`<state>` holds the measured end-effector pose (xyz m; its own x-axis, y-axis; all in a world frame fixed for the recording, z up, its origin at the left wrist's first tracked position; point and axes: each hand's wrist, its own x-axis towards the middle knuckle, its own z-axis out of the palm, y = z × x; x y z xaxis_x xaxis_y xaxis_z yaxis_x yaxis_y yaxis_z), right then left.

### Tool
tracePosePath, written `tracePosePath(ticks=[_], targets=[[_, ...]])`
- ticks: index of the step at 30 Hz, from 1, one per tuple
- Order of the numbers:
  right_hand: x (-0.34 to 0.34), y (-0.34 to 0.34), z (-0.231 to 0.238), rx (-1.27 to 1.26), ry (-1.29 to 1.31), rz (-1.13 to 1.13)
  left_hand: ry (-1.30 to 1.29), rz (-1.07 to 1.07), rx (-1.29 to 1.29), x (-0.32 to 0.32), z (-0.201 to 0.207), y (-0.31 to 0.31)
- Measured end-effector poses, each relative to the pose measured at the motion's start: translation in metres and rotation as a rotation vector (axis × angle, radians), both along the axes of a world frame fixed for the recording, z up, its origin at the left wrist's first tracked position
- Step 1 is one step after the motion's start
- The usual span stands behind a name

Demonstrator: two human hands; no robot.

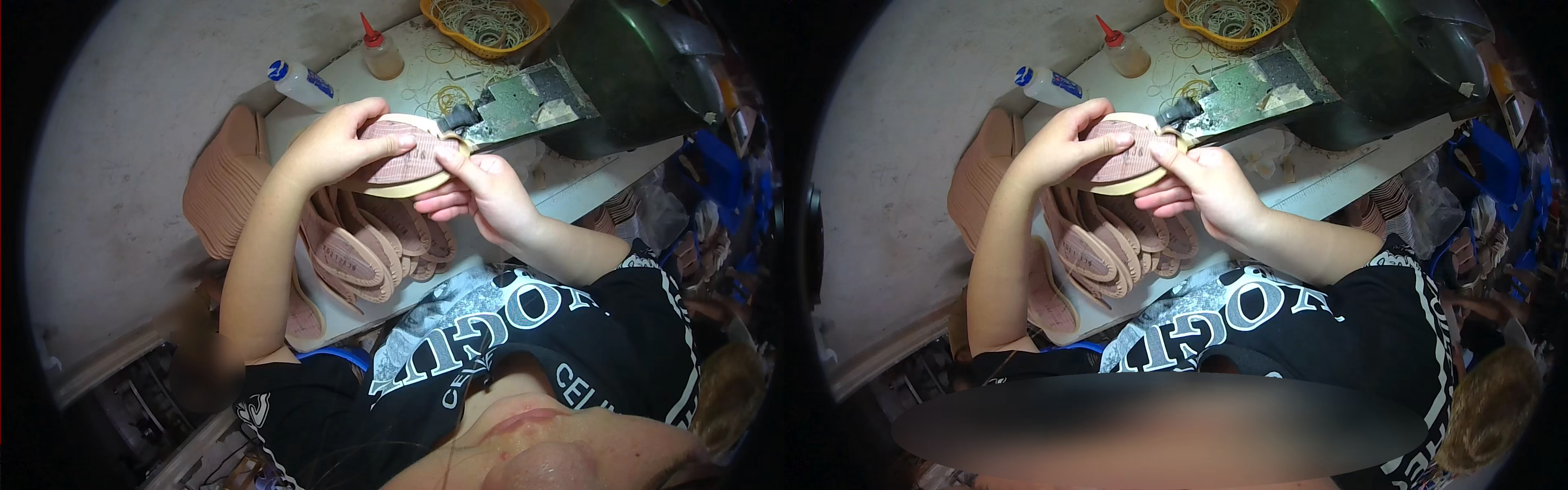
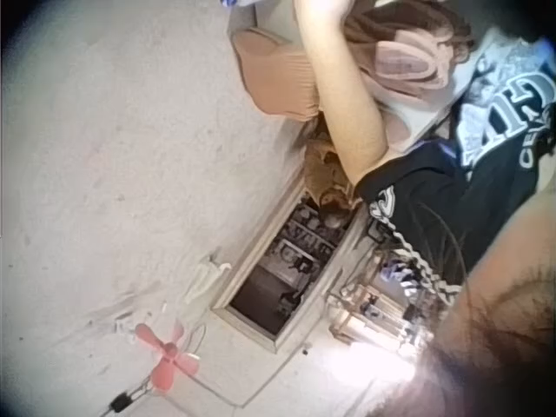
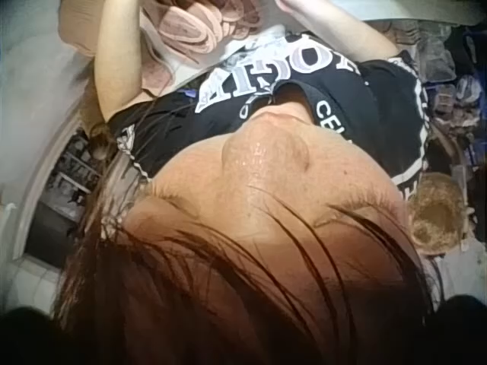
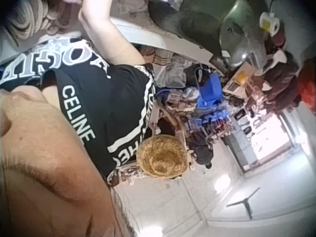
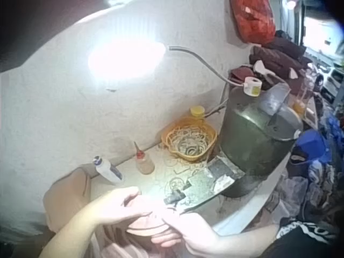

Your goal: The recorder is assembling and inspecting shoe insole components, including gluing and stacking them.

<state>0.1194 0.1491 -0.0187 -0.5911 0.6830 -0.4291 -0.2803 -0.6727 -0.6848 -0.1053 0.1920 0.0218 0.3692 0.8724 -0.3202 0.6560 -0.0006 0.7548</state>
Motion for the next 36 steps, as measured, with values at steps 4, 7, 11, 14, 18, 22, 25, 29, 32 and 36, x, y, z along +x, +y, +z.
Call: tracePosePath(ticks=[4,7,11,14,18,22,25,29,32,36], targets=[[0.003,0.0,0.003,0.011,0.021,-0.013,-0.058,0.148,-0.12,0.003,-0.007,-0.018],[0.006,0.002,-0.005,0.032,0.023,-0.005,-0.013,0.209,-0.222,0.014,0.005,-0.026],[0.011,0.004,-0.002,0.093,0.007,0.019,0.125,0.291,-0.357,0.024,0.01,-0.033],[0.019,0.003,-0.005,0.165,-0.017,0.061,0.046,0.449,-0.465,0.041,0.022,-0.045],[0.031,-0.016,0.0,0.233,-0.06,0.297,-0.056,0.608,-0.421,0.057,0.012,-0.065],[0.048,-0.005,-0.013,0.298,-0.12,0.304,-0.06,0.544,-0.47,0.069,0.014,-0.069],[0.051,0.01,-0.013,0.391,-0.133,0.281,-0.067,0.502,-0.484,0.069,0.02,-0.071],[0.038,0.019,-0.019,0.443,-0.154,0.226,-0.175,0.596,-0.402,0.06,0.004,-0.073],[0.039,0.019,-0.028,0.392,-0.09,0.202,-0.223,0.697,-0.312,0.064,0.003,-0.076],[0.066,-0.016,-0.027,0.148,-0.12,0.406,-0.243,0.769,-0.297,0.065,-0.003,-0.074]])
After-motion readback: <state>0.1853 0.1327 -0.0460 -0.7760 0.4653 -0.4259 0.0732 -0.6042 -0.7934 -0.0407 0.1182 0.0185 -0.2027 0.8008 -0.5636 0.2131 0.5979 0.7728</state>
